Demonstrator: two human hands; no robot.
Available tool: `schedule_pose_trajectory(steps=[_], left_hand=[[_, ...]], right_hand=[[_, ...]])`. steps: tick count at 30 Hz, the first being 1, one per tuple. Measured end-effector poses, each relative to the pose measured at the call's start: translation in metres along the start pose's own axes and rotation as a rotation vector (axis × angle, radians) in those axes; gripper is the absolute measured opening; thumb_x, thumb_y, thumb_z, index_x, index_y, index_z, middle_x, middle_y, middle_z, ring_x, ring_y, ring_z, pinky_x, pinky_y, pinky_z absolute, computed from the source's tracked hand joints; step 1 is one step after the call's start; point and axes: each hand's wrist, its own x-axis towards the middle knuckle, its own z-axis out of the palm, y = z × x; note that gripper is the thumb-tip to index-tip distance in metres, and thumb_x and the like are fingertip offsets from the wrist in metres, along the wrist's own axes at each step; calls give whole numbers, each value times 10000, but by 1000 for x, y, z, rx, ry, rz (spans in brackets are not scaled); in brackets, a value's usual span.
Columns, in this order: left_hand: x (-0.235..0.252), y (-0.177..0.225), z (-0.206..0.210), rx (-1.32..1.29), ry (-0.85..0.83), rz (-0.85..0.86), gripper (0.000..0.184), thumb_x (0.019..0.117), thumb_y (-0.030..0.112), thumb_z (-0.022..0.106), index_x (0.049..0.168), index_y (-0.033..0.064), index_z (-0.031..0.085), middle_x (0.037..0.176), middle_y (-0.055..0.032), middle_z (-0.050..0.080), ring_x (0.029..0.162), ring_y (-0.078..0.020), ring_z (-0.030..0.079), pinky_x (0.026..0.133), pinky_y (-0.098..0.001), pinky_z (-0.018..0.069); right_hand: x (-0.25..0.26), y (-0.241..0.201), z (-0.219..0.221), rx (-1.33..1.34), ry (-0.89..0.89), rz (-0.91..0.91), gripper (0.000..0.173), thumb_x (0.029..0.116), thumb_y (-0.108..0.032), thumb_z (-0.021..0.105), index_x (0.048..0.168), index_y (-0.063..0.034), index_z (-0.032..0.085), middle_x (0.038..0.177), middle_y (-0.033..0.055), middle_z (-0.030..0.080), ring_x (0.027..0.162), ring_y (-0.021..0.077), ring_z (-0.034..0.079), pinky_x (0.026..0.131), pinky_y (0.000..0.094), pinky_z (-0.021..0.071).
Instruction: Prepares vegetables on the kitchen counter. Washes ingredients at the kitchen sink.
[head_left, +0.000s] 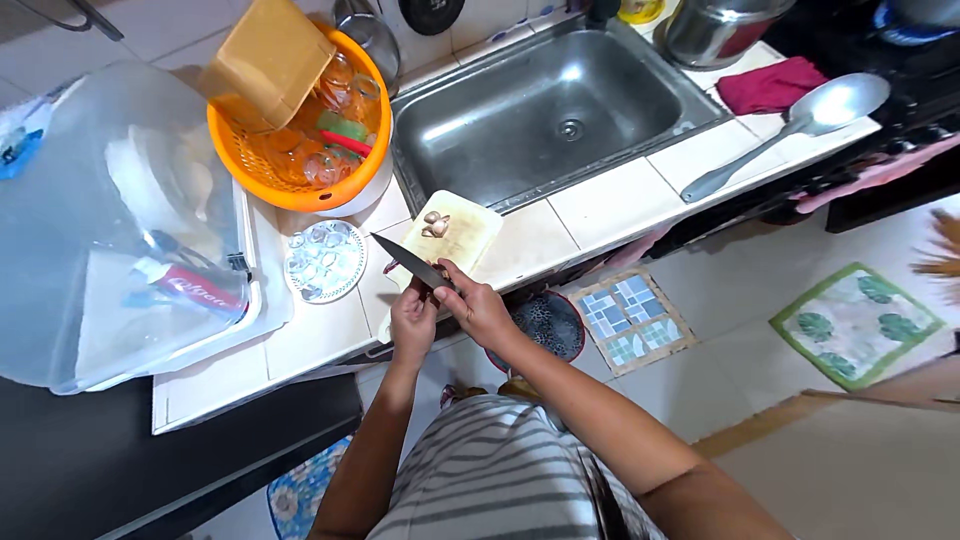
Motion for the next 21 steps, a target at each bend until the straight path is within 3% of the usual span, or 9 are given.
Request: schedule_pose_trajectory(steps=[4,8,12,19,21], left_hand=[[3,0,-16,18,-41,-118,138,921,-51,565,1003,-3,665,903,64,725,878,11,677,856,-238,572],[5,2,-20,18,-86,-129,172,936,-41,558,1073,-39,662,1014,21,731,958,-5,678,902,-248,566],[1,1,-13,8,-76,-30,221,941,-37,577,1146,-93,636,1079,7,721,1018,8,664,949,-238,550],[2,4,-4,52,-37,-58,172,949,-37,578,1097,-108,630,1005,-1,716,946,23,666,899,-206,556],[2,5,1,42,-13,-57,221,948,-44,572,1149,-123,613,1034,-17,717,967,14,668,912,-216,557]], right_hand=[[2,3,-4,-160,-47,-63,588,1073,-424,481,1533,-59,471,853,230,716,786,433,696,746,621,519],[3,11,1,-162,4,-124,572,1070,-417,486,1508,-50,505,834,222,716,742,423,696,701,612,526],[2,11,4,-63,33,-112,536,1074,-376,487,1497,-49,520,931,234,735,780,421,702,723,623,523],[1,11,3,-127,107,-101,528,1074,-392,479,1467,-49,559,779,201,704,674,388,673,655,590,511],[2,12,4,-71,129,-90,509,1071,-370,495,1456,-44,568,775,197,698,672,374,663,663,583,508]])
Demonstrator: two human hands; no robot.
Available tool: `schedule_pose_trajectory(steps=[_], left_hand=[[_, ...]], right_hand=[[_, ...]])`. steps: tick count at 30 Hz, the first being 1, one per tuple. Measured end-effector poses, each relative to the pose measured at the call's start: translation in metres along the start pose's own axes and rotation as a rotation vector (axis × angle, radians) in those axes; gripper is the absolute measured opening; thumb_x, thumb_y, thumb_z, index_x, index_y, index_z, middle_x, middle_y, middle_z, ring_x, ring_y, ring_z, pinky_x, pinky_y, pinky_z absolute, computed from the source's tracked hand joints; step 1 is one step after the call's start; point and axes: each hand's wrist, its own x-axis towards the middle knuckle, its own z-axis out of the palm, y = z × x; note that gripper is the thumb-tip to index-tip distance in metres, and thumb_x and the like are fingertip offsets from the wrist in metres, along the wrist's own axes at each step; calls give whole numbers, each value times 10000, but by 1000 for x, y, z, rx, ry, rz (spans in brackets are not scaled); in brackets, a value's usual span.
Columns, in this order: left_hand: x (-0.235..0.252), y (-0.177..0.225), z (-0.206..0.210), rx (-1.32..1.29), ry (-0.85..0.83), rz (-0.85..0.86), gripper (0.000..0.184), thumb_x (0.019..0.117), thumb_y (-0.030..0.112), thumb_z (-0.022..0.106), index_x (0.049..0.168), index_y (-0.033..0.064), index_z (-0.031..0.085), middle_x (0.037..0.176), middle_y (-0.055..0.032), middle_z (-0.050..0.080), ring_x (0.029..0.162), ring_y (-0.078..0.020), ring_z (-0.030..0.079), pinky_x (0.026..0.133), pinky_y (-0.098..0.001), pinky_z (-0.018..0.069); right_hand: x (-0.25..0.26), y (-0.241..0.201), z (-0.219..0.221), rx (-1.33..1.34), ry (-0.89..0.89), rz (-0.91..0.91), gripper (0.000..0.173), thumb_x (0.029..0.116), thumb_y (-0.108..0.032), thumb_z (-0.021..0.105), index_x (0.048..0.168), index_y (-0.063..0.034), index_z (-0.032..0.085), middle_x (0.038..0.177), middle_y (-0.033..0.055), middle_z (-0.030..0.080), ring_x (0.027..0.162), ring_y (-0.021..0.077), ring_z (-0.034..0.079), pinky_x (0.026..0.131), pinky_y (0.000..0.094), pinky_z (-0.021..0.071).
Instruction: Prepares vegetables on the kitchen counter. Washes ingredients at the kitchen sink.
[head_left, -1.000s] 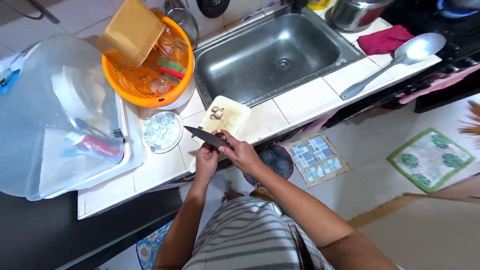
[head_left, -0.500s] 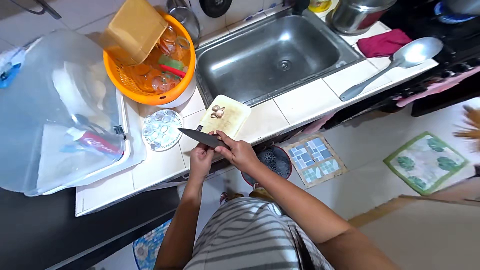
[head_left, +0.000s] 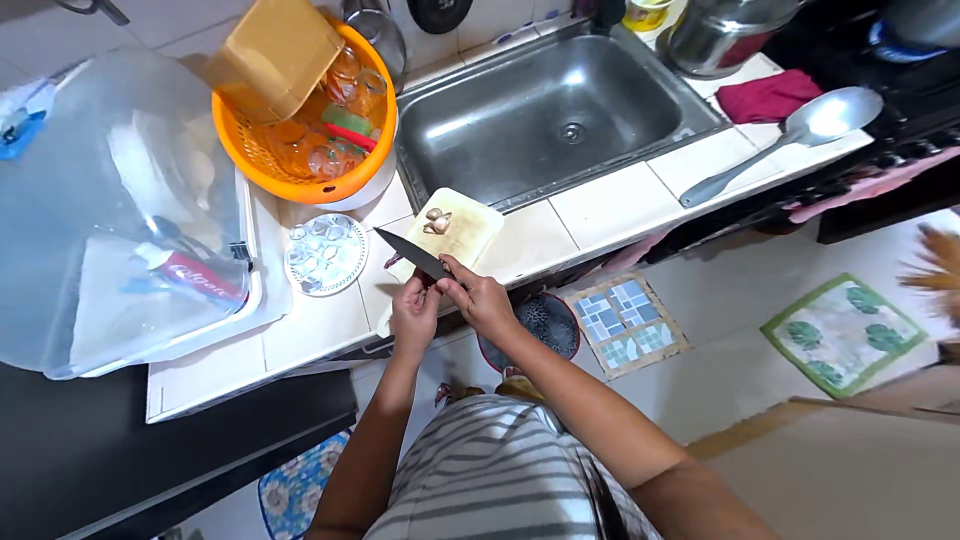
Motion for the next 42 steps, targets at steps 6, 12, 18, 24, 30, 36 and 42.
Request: schedule_pose_trajectory(steps=[6,12,18,24,30,36,42], left_hand=[[5,-3,-9,-59,-111,6,406,972,-15,547,1353,-150,507,1213,-83,695,1074,-37,674,985,-260,548],[11,-17,-33,-112,-245,-77,452,985,9,506,1418,-116,470,1316,-100,643,1119,-70,654,1011,-290,528],[9,-22,-49,-308,-319,-172,463,943,-8,496,1405,-10,518,1240,1,678,1094,-85,660,992,-310,536],[6,-18,-61,-399,-338,-244,411,949,15,495,1354,59,551,1215,10,673,1044,-98,670,946,-298,556],[1,-22,-77,-454,-287,-221,364,957,36,523,1310,93,594,1173,22,697,1042,-104,680,971,-319,554],[-7,-21,-86,-593,-228,-186,282,1010,73,530,1235,115,694,1141,-12,738,1019,-138,713,949,-321,579],[-7,-34,-88,-881,-134,-284,400,1000,118,364,1262,94,666,1182,-57,701,950,-148,700,852,-277,583]], right_hand=[[7,10,3,367,-56,19,457,1106,-285,414,1441,-6,554,997,141,707,673,125,545,649,328,487],[6,1,-1,623,-121,174,401,1109,-236,397,1322,30,609,631,-61,484,502,-23,397,502,159,377],[9,-4,-9,905,-281,464,412,1134,-302,297,872,-92,536,505,-82,433,421,-11,427,442,133,378],[15,-8,-6,959,-359,590,460,1131,-403,251,880,-118,511,505,-73,414,401,-2,419,414,135,375],[27,-18,12,964,-375,647,463,1125,-428,284,879,-107,510,505,-66,405,393,9,413,401,143,374],[49,-7,27,876,-327,692,505,1098,-523,294,897,-110,502,509,-49,389,378,44,393,381,186,376],[71,2,45,637,-330,717,573,1089,-562,298,977,-57,545,561,-21,406,406,77,415,413,220,409]])
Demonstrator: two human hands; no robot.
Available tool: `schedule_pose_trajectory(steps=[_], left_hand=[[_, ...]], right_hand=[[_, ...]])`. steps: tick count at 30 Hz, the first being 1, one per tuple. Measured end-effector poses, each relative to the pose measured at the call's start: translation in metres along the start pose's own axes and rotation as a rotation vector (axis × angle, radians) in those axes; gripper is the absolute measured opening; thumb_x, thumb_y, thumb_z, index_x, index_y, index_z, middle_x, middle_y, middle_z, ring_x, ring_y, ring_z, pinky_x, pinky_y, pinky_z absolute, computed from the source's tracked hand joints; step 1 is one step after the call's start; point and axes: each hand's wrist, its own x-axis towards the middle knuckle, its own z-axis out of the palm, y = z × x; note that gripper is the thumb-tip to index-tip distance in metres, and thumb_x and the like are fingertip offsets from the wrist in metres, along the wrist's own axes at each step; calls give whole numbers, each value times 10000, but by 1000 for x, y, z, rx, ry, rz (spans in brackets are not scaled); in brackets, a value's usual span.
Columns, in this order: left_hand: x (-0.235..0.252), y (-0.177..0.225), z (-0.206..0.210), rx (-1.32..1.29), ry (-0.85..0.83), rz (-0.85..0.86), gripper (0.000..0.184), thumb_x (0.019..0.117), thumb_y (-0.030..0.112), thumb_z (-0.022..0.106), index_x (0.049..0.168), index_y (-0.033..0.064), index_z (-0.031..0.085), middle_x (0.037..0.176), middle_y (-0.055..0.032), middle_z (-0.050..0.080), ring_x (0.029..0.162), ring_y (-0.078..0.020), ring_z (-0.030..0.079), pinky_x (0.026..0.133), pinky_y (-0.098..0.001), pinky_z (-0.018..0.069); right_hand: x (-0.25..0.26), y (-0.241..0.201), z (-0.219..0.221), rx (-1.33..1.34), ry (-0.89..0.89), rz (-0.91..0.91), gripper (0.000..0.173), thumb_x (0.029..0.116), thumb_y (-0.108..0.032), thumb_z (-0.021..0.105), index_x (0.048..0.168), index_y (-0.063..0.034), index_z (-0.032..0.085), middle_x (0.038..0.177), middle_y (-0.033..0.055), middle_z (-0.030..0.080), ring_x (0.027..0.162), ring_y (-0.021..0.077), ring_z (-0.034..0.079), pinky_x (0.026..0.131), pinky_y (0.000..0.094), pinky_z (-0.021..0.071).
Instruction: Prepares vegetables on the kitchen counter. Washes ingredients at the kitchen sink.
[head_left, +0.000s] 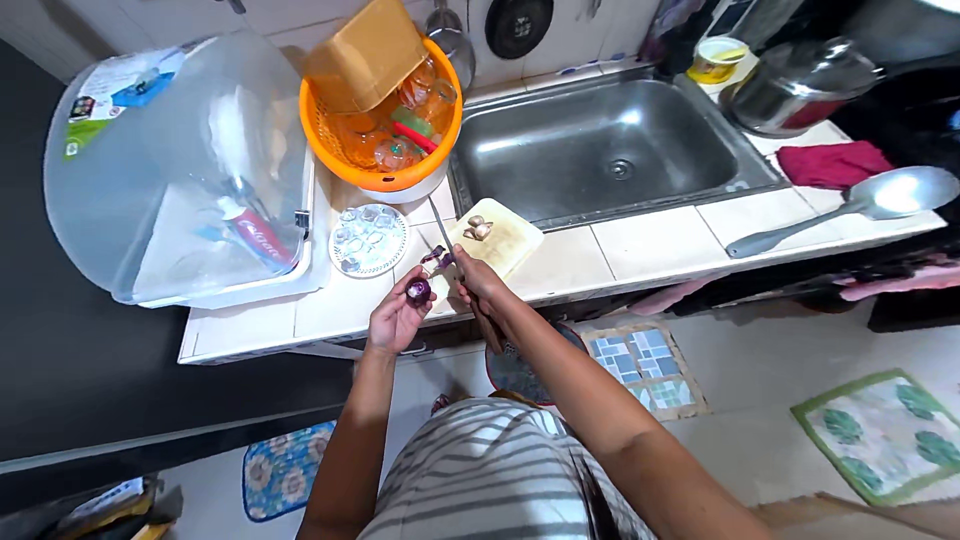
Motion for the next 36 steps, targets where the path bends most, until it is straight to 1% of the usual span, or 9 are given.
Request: schedule_pose_trajectory(steps=[5,9,11,13,15,17,21,26,36], left_hand=[[0,2,2,98,147,6,395,966,61,466,1351,108,544,985,16,679,834,-86,676,811,-241,581],[1,2,2,132,223,29,209,995,43,421,1159,120,526,1018,-9,694,851,-87,691,780,-227,585],[3,0,1,149,229,39,210,1000,31,429,1151,109,553,1105,-26,701,871,-83,695,777,-217,583],[4,-3,-1,159,240,53,263,1004,-1,426,1216,96,549,1141,-24,680,898,-85,687,808,-224,582],[7,-6,-1,168,266,74,328,995,-42,419,1266,91,548,1096,-9,678,909,-87,685,839,-234,583],[9,-6,0,166,298,81,371,1003,-57,400,1318,80,541,1082,-8,687,897,-87,691,839,-235,585],[13,-8,4,147,391,48,329,1064,9,315,1334,77,490,1026,-21,678,821,-81,687,787,-223,589],[18,-14,15,271,500,87,233,1040,-38,398,1231,25,515,1011,-18,682,868,-82,684,835,-251,583],[16,-11,28,609,505,200,483,872,-132,611,1331,-63,478,1167,-60,664,1004,-86,673,906,-288,573]], right_hand=[[15,-4,1,-198,-13,34,616,1085,-585,281,995,-42,558,600,-4,434,443,98,427,436,248,408],[19,-1,0,-424,-7,-178,634,1097,-525,339,1229,55,561,881,173,567,707,252,546,681,439,491],[19,0,-1,-489,-11,-202,668,1096,-528,338,1185,82,597,926,224,602,773,305,584,741,500,498],[18,2,-2,-548,0,-223,691,1095,-543,321,1022,51,667,801,153,589,673,246,556,658,444,485],[17,2,-4,-557,-4,-259,672,1101,-520,323,1017,49,669,827,167,606,701,263,573,686,464,490],[16,3,-6,-566,6,-301,650,1104,-505,332,1219,71,611,946,214,647,784,311,625,752,506,521],[10,3,-10,-621,1,-382,757,1081,-514,418,1579,41,288,1199,305,655,1044,427,672,954,607,502],[-21,-2,-1,-796,-103,-509,640,1084,-448,459,1598,-82,353,1075,278,707,984,451,685,916,646,494],[-41,2,6,-930,-46,-573,571,1097,-432,429,1595,-153,391,1001,258,728,947,464,695,866,634,502]])
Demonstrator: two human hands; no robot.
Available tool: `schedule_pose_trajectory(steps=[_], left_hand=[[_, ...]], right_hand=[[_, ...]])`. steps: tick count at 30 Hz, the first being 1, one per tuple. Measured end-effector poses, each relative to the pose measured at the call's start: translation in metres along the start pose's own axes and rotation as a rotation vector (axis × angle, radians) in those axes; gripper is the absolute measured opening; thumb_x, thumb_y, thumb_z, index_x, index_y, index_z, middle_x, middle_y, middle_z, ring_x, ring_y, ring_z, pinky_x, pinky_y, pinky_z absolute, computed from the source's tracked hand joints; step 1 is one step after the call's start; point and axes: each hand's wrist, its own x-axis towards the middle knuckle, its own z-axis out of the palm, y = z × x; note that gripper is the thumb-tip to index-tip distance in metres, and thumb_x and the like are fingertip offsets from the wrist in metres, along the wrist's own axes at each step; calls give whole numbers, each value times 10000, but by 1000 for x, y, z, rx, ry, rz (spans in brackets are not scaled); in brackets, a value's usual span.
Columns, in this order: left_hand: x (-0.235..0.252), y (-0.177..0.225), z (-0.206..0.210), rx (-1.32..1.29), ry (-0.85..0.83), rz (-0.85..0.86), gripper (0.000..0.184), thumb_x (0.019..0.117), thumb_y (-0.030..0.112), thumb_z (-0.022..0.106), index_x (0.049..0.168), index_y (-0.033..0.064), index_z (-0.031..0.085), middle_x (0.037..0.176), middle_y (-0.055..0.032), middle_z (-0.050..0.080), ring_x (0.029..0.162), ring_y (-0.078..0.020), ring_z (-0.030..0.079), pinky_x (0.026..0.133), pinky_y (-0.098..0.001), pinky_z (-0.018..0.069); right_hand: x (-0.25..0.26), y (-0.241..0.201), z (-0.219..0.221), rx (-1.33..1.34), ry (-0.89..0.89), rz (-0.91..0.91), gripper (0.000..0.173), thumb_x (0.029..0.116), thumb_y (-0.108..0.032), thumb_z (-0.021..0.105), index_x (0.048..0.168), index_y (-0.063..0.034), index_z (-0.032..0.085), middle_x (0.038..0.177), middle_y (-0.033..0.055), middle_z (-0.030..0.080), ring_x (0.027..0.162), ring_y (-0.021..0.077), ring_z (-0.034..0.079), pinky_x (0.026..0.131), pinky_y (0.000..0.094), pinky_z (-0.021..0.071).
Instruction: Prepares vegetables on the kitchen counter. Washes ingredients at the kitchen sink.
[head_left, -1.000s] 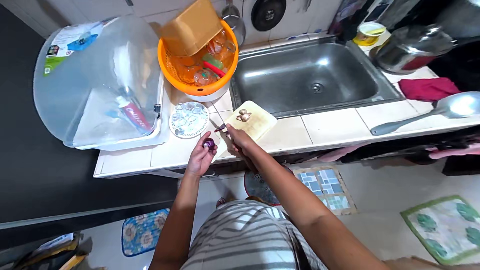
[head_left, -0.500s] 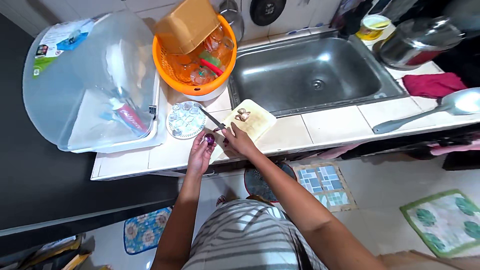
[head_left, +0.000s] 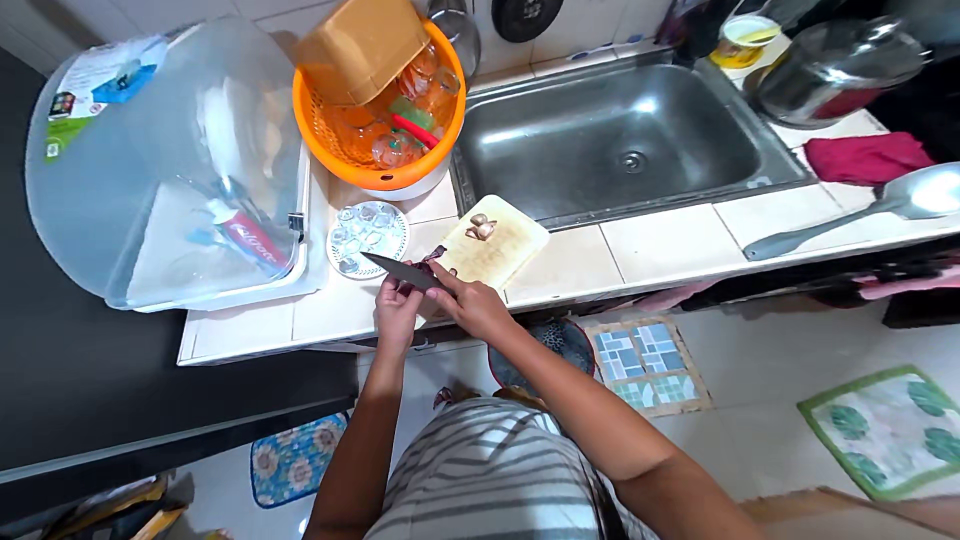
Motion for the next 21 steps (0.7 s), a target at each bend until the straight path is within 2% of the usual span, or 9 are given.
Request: schedule_pose_trajectory(steps=[5,8,10,12,13,15,17,18,21], left_hand=[[-3,4,4,90,15,98,395,825,-131,616,1203,-49,534,1044,-3,682,891,-30,671,841,-244,580],[-4,8,6,158,30,160,419,795,-129,630,1199,-78,533,995,5,680,838,-4,662,804,-212,575],[-4,9,5,158,17,168,455,794,-119,629,1236,-94,521,1012,-1,673,858,-10,667,813,-213,578],[-2,8,0,140,-17,165,424,809,-111,646,1218,-69,542,1015,4,681,878,-23,676,821,-227,587],[0,8,-3,125,-44,156,405,818,-113,650,1206,-51,555,1024,6,690,894,-30,681,833,-236,590],[3,8,-9,93,-96,130,401,821,-117,637,1209,-47,563,1052,8,694,941,-39,681,867,-253,585],[4,8,-14,39,-146,94,398,821,-113,626,1203,-14,579,1053,25,706,960,-46,685,886,-264,580],[5,8,-17,0,-172,72,400,820,-109,621,1200,14,594,1051,35,715,956,-50,688,882,-268,581],[3,6,-20,-158,-242,-8,392,854,-96,575,1203,71,640,1055,22,735,928,-74,700,851,-278,588]], right_hand=[[-3,0,6,-26,69,-45,519,1107,-391,416,1575,-168,435,925,235,732,864,446,702,802,615,515],[-2,1,10,17,118,-81,488,1105,-363,430,1539,-149,493,892,227,733,825,437,703,772,608,516],[0,5,12,133,133,-96,467,1104,-327,445,1514,-118,523,957,246,736,869,444,705,800,629,507],[5,11,15,277,114,-99,458,1109,-307,431,1503,-97,531,1125,242,726,973,415,710,872,626,509],[7,13,15,338,93,-95,455,1114,-298,415,1499,-84,530,1201,221,710,973,357,705,877,569,522],[8,12,12,460,59,-66,448,1123,-278,388,1481,-49,530,1209,187,687,811,197,616,762,385,508],[8,10,6,567,44,-1,440,1125,-267,377,1468,-40,535,1115,141,677,710,110,525,673,287,463],[10,11,4,619,53,29,431,1125,-259,376,1456,-38,541,991,95,645,657,79,488,620,254,444],[18,22,-1,735,64,70,435,1128,-278,370,1459,-54,540,771,17,579,539,43,440,506,216,401]])
